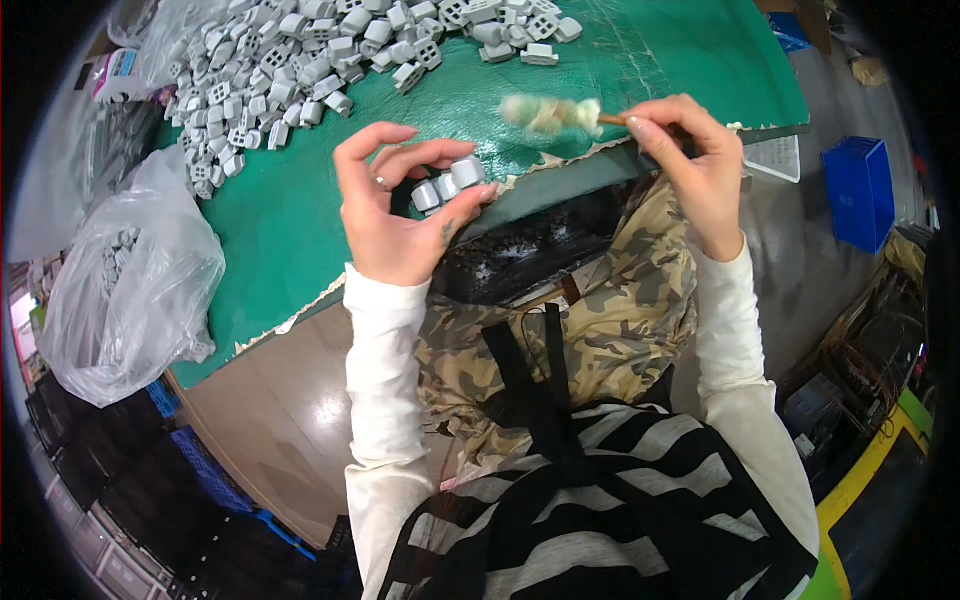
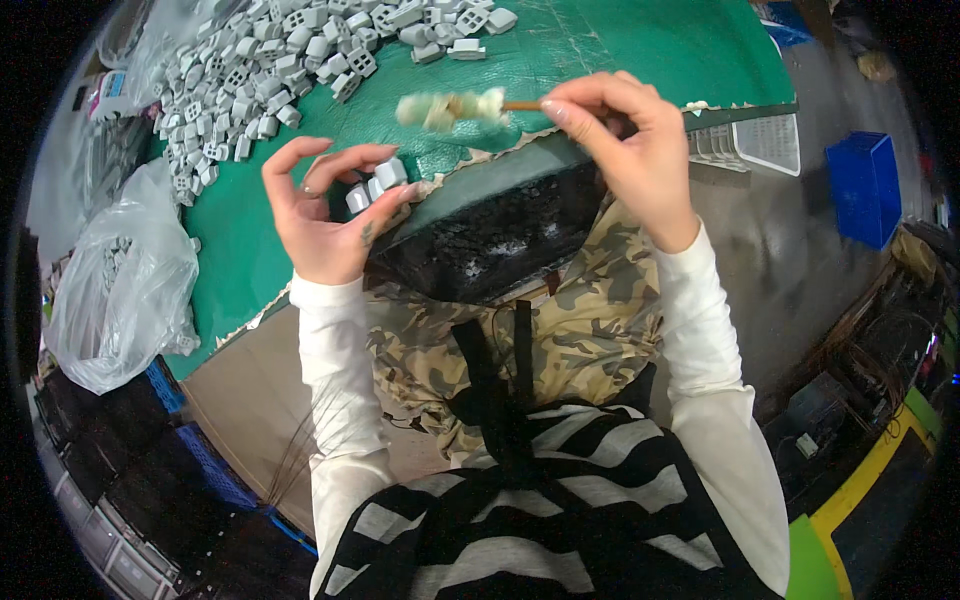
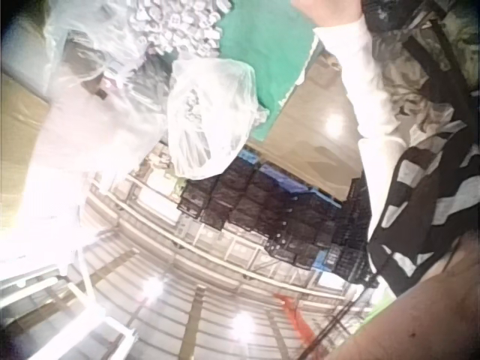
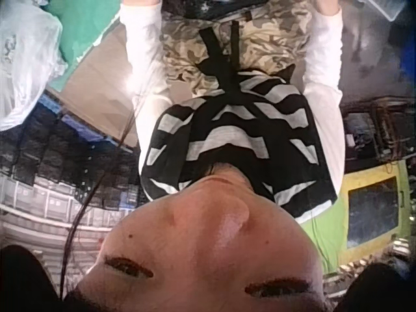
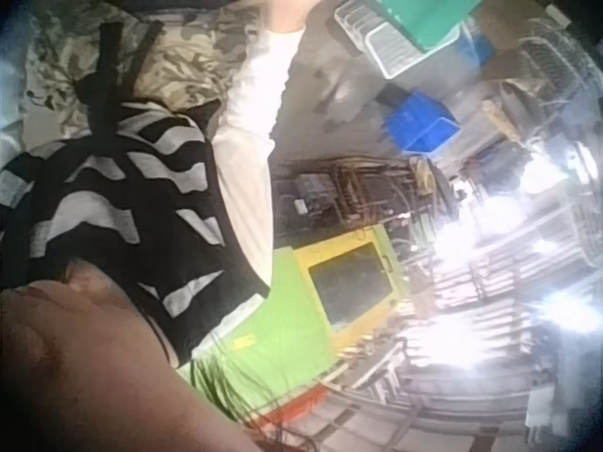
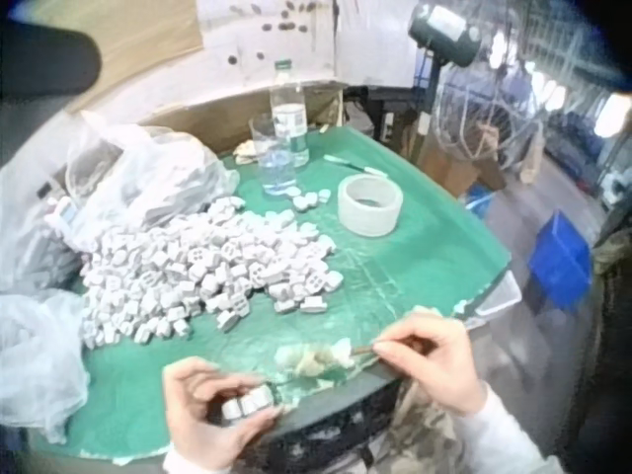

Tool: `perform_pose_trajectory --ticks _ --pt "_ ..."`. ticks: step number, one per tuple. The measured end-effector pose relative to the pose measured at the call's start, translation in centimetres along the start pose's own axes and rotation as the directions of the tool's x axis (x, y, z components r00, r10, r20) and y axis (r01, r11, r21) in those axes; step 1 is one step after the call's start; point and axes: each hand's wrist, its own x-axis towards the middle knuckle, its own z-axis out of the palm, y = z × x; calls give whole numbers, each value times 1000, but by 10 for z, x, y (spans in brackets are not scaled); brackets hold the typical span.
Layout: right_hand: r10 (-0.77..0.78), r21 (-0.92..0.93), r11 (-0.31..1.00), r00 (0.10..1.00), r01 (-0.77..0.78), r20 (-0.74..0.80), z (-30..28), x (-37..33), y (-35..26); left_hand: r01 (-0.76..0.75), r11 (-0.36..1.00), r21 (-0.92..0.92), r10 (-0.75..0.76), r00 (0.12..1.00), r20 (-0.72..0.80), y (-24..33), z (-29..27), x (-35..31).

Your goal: Cleaning and organizing small industrial ceramic or plastic components using a brush and liquid.

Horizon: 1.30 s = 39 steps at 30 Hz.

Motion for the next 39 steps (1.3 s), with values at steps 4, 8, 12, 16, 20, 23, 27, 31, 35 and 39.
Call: perform_pose_trajectory --ticks 4,8,12,16,20,23,27,31,35,39 --pt "-4 -45 999 999 6 55 9 -11 -5 -17 995 -98 14 1000 -28 -6 -5 0" --pt "-97 -152 982 989 113 112 14 -11 -6 -8 988 -156 2 999 -39 -7 -3 0" --pt "-164 -238 950 971 203 174 11 -6 -8 33 984 -177 -38 999 -24 -8 -7 -3" --pt "-104 -189 978 990 85 -93 11 -5 -8 -46 999 -8 46 999 0 -7 -5 -1" --pt "34 -73 996 989 -45 -146 6 -9 -7 -111 980 166 104 993 50 8 -7 -2" --pt "-76 -221 972 997 75 4 11 -11 -10 -108 954 279 97 994 54 -1 -20 -8" --pt "-185 -313 925 976 214 118 22 -8 -22 -20 974 226 13 999 33 -9 -20 -11" --pt "-316 -383 850 931 363 183 26 1 -36 -67 977 201 64 998 24 -14 -19 -8" --pt "-424 -507 708 870 492 252 24 12 -51 -64 965 252 57 998 34 -12 -20 -9" --pt "-469 -533 674 853 512 228 25 14 -62 -82 940 332 84 996 8 -10 -18 -9"
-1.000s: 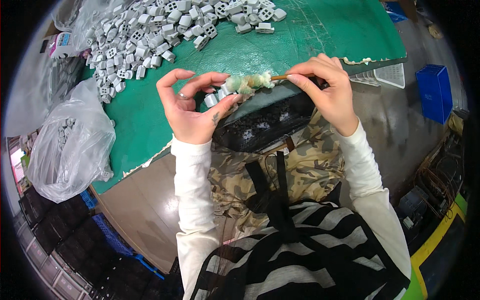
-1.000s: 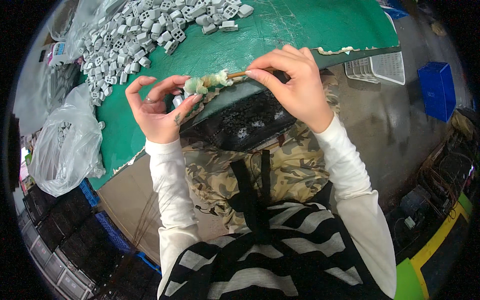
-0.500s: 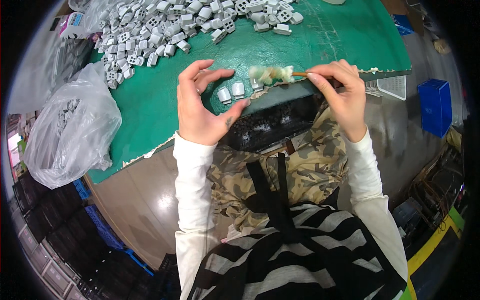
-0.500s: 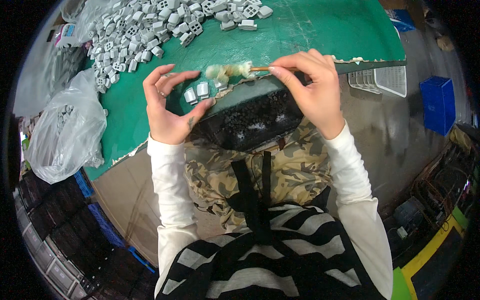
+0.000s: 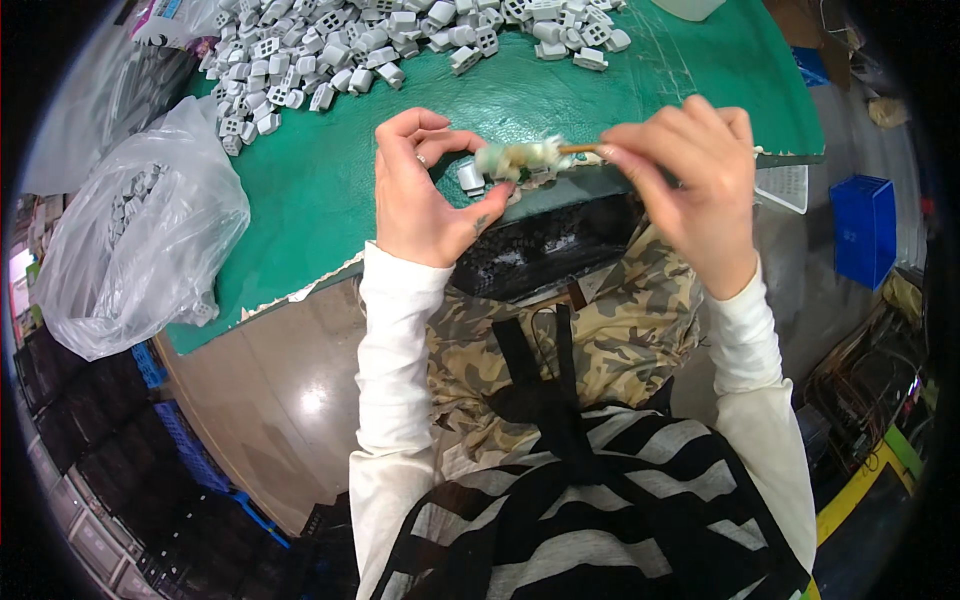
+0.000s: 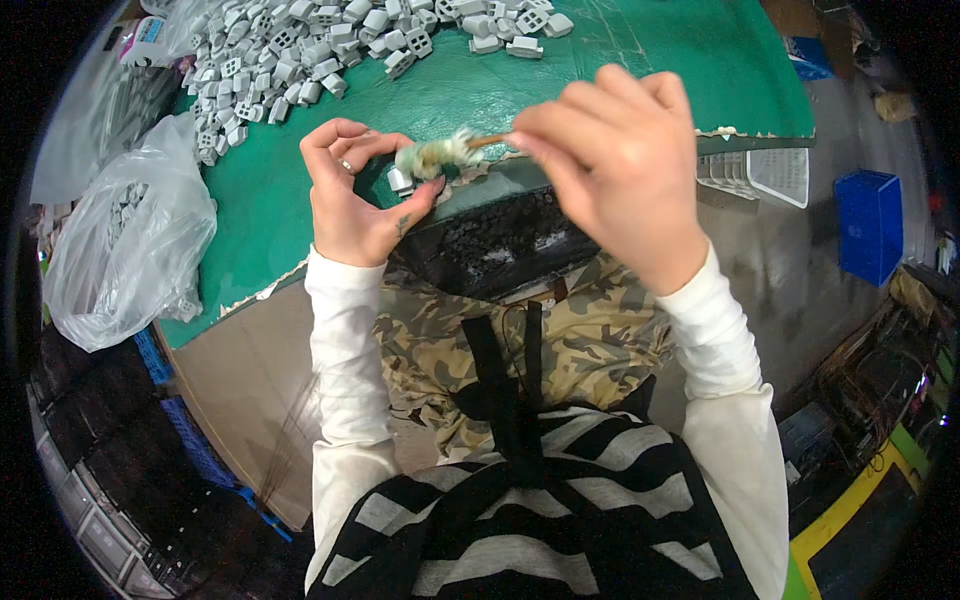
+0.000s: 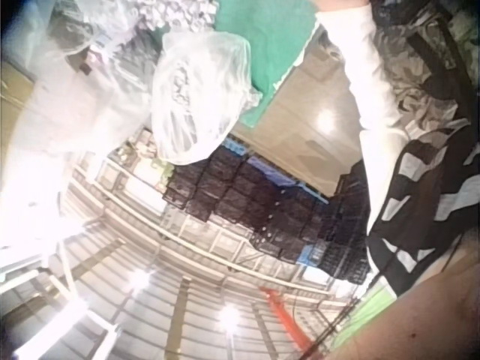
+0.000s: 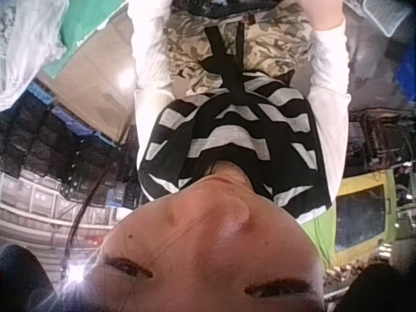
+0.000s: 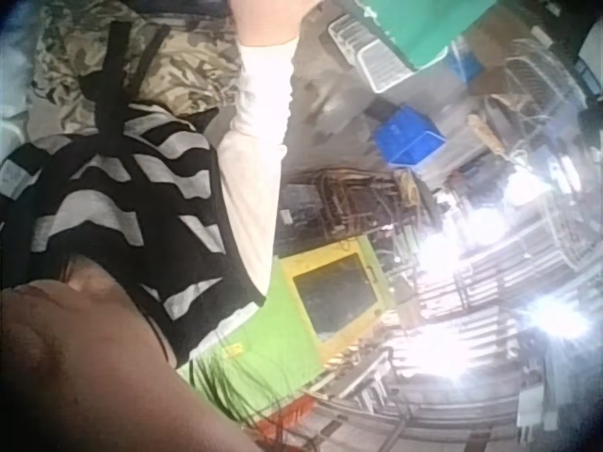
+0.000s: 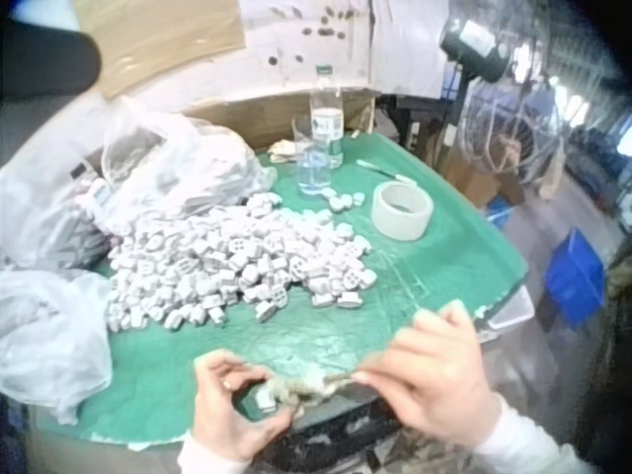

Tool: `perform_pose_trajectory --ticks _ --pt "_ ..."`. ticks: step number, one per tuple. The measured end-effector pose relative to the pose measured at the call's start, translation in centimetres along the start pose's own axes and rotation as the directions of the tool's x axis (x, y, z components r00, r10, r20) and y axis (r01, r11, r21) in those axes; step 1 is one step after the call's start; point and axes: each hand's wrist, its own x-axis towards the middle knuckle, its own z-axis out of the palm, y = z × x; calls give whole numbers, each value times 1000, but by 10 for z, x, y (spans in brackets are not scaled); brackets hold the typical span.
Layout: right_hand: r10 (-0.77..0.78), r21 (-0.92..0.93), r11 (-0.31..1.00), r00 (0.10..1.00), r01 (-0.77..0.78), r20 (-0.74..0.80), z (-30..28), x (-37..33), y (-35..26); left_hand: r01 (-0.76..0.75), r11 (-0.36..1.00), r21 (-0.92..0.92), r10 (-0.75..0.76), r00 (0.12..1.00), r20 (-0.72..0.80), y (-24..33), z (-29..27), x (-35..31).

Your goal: Cleaning and organizing small industrial ceramic or plastic components using a brush and liquid.

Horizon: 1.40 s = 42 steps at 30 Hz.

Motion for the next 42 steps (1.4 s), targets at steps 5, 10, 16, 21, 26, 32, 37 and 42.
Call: perform_pose_trajectory --ticks 5,10,16,21,26,32,37,42 --pt "79 15 997 996 -79 40 0 -5 2 -4 1000 17 4 1000 15 -4 1 0" --pt "541 456 674 809 -581 232 3 -20 6 2 995 98 3 999 -46 11 -15 -4" --pt "486 694 273 718 -666 498 39 -14 -9 123 992 36 -124 992 37 17 -12 -7" --pt "402 726 245 749 -642 527 53 -14 -26 110 992 -66 -97 980 175 25 -6 -10" --pt "384 747 213 757 -630 529 25 -47 -45 52 996 -67 -37 977 212 47 -15 -44" --pt "527 801 136 727 -583 440 25 -66 -29 52 988 -147 -40 996 81 47 -13 -35" --pt "552 839 174 757 -515 350 22 -50 -20 131 973 188 -61 939 -339 14 4 47" --pt "538 864 142 770 -483 342 25 -58 -25 166 916 365 -64 959 -275 -17 22 75"
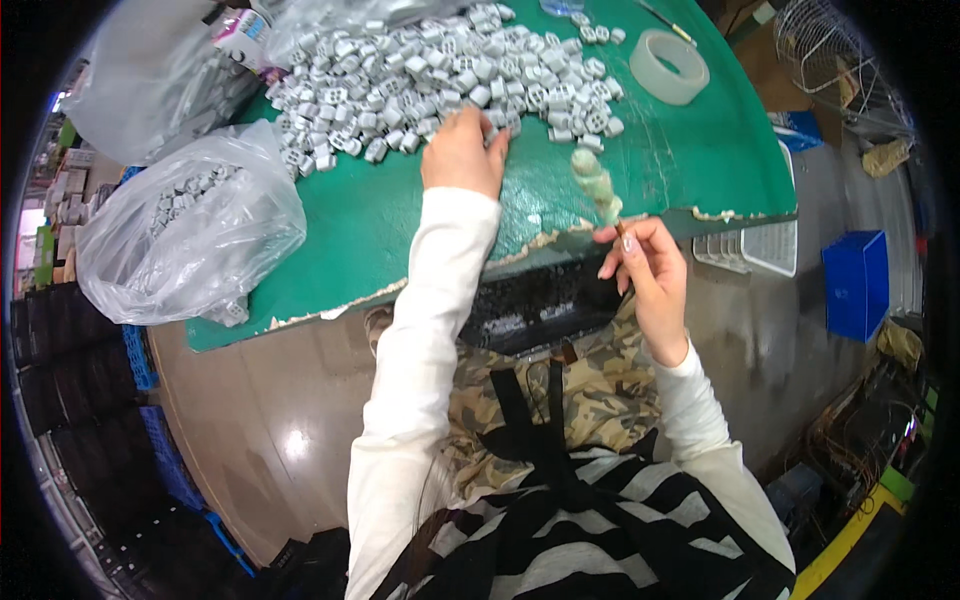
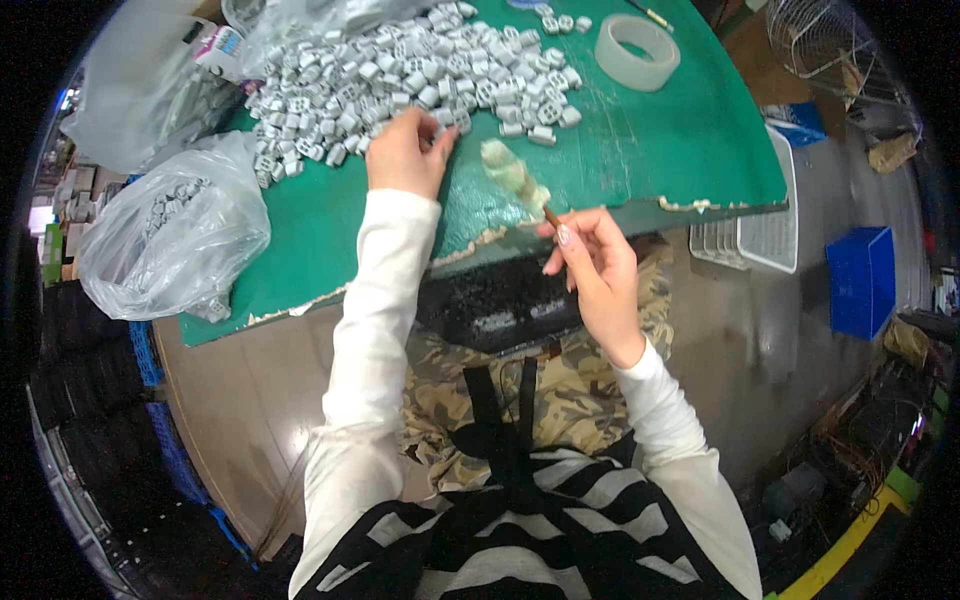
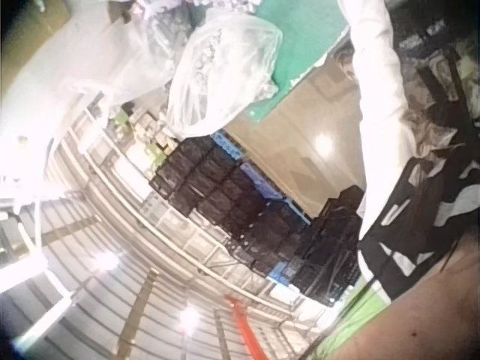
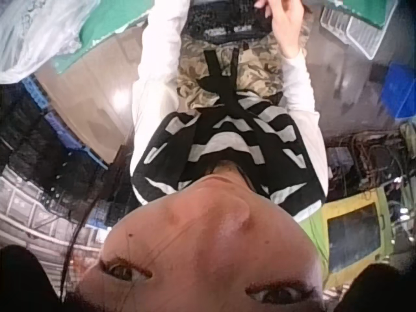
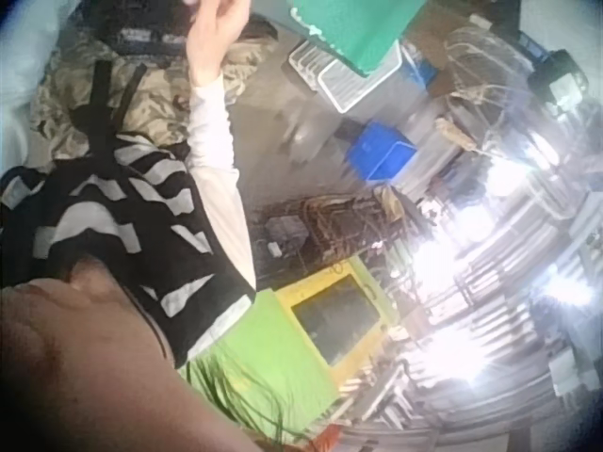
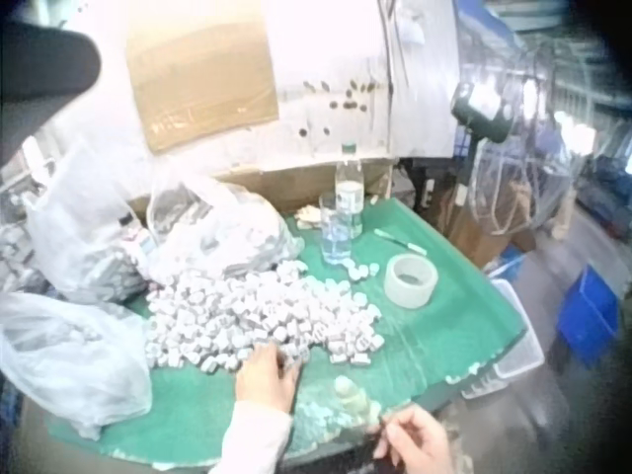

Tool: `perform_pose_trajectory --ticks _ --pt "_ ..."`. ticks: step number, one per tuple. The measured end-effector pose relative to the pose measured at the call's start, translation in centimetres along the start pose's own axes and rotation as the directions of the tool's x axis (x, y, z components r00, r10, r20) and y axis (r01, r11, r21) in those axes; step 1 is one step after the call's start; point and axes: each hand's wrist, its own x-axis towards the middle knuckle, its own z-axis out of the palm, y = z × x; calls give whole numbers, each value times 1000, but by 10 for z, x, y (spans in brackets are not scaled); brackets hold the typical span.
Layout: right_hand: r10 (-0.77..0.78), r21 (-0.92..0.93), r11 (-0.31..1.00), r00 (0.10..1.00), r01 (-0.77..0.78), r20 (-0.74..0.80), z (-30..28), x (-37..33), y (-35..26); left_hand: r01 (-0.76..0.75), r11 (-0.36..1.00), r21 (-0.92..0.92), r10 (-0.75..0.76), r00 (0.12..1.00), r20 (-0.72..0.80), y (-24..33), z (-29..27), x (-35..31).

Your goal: Cleaning and organizing small industrial ceramic or plastic components using a brush and liquid.

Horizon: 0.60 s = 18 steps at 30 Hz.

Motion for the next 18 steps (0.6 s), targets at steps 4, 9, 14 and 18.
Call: perform_pose_trajectory --ticks 4,9,14,18 --pt "-9 -54 999 998 6 -56 -27 12 6 -36 956 -292 102 971 215 11 -30 -36" --pt "-73 -303 950 997 71 5 -5 78 9 -325 899 -294 375 917 132 -4 -69 -60" --pt "-330 -622 739 944 261 5 51 135 11 -319 900 -299 367 923 119 -5 -61 -69" --pt "-343 -682 652 931 332 126 75 140 -3 -238 903 -358 285 955 84 -5 -64 -72"
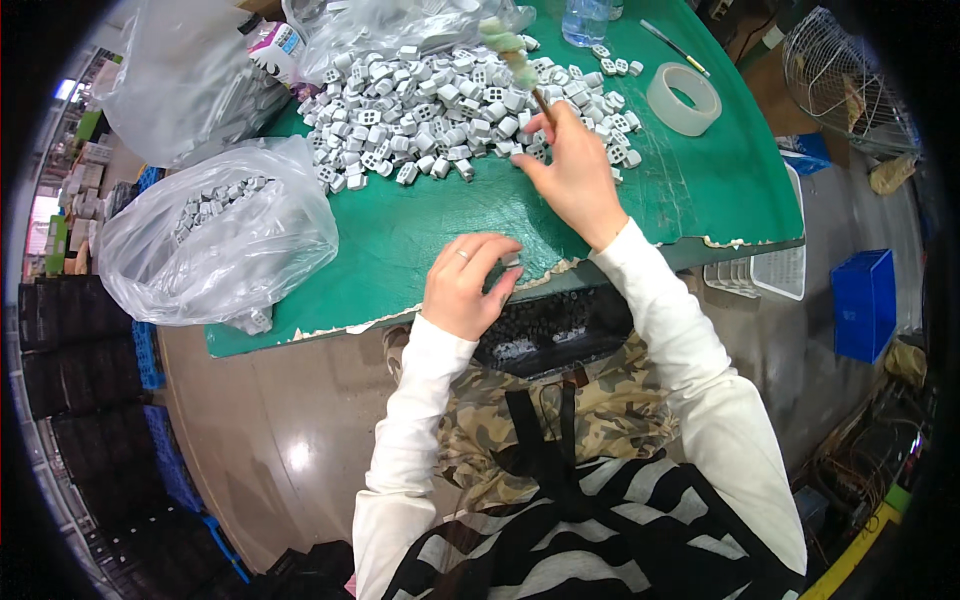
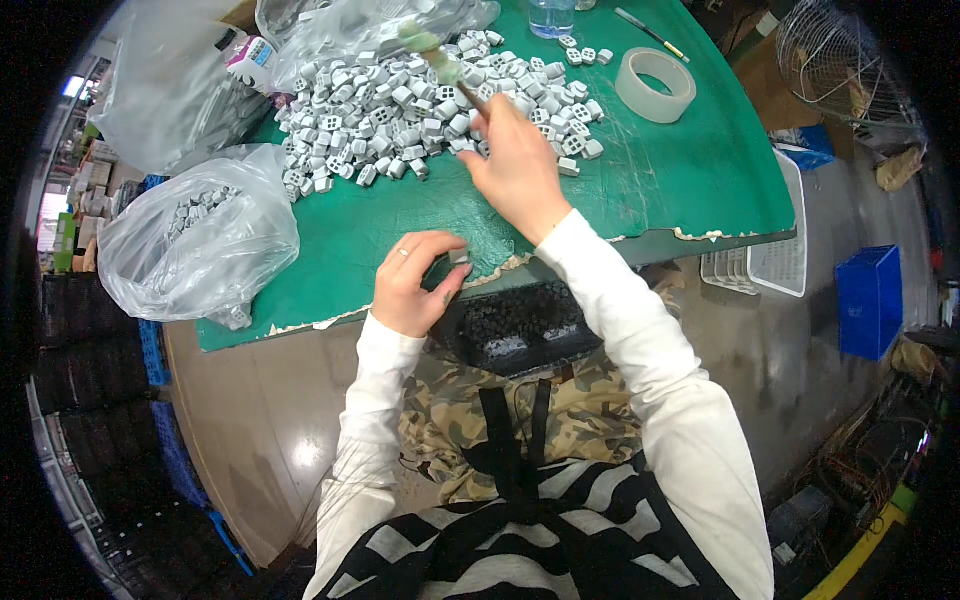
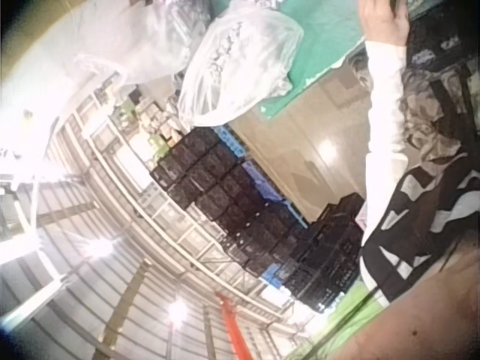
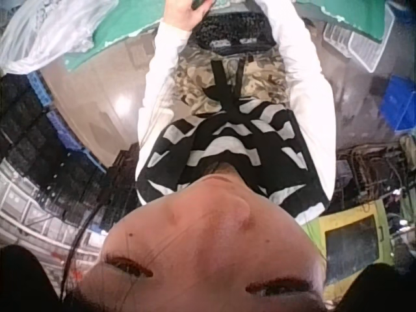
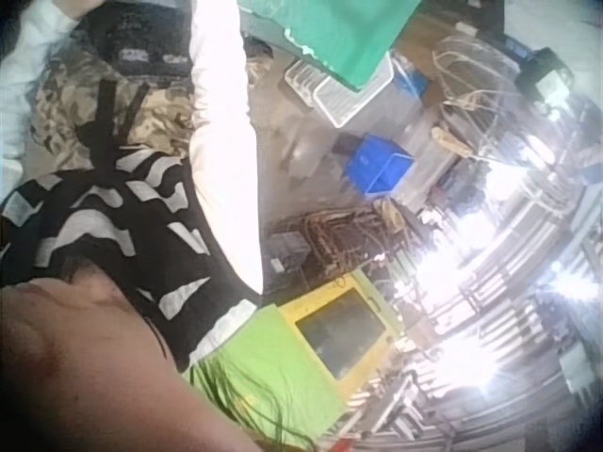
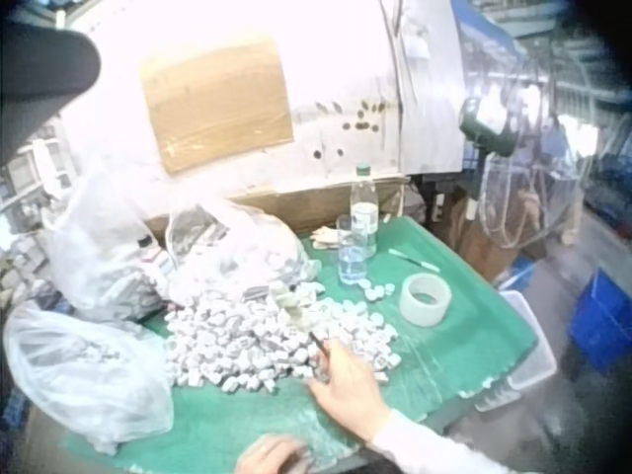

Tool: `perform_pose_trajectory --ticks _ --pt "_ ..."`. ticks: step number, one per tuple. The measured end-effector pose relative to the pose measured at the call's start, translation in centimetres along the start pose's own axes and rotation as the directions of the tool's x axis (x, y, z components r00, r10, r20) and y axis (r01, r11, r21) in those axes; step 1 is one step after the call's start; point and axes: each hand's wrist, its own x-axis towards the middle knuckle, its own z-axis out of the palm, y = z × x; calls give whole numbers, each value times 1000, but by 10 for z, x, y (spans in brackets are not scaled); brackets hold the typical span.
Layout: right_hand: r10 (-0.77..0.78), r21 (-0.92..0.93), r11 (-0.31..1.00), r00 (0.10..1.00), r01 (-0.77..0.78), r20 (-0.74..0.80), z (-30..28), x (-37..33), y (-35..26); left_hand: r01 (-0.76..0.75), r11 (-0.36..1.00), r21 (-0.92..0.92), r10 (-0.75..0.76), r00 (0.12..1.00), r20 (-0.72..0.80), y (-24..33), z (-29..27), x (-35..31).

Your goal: Cleaning and organizing small industrial ceramic or plastic components using a brush and liquid.

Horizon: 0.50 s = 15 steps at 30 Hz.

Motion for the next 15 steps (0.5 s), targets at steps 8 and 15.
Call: perform_pose_trajectory --ticks 8,15 --pt "-28 -202 978 993 50 112 8 -9 14 97 995 -35 -99 993 -71 -10 -10 -12" --pt "-113 -25 993 989 116 99 -6 -12 9 98 992 -83 -103 993 -61 -11 -6 -8"
